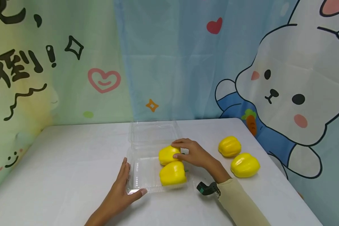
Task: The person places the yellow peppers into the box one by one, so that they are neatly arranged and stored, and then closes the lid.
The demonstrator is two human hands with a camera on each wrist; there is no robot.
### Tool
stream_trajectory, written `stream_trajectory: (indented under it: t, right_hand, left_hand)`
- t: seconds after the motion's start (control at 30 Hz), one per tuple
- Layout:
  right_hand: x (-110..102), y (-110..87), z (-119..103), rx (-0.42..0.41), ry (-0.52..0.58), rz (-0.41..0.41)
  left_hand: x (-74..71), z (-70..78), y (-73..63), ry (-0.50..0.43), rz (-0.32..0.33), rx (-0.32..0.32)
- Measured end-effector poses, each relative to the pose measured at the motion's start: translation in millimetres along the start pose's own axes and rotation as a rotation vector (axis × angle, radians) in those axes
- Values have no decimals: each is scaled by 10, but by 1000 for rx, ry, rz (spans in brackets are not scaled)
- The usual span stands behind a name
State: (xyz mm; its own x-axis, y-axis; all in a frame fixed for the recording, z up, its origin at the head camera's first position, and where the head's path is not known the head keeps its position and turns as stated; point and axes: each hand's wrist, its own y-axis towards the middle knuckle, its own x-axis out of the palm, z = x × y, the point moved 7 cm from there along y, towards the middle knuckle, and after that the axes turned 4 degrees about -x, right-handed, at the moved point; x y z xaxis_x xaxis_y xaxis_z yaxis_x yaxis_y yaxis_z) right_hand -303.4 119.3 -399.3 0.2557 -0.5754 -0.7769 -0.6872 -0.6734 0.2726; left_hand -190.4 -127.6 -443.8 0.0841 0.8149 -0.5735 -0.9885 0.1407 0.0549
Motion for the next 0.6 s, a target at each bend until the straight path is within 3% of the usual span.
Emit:
stream_trajectory:
  t: [0.6]
  right_hand:
    - [-35,-10,0,-2,14,82]
  left_hand:
    - [10,20,-10,21,17,13]
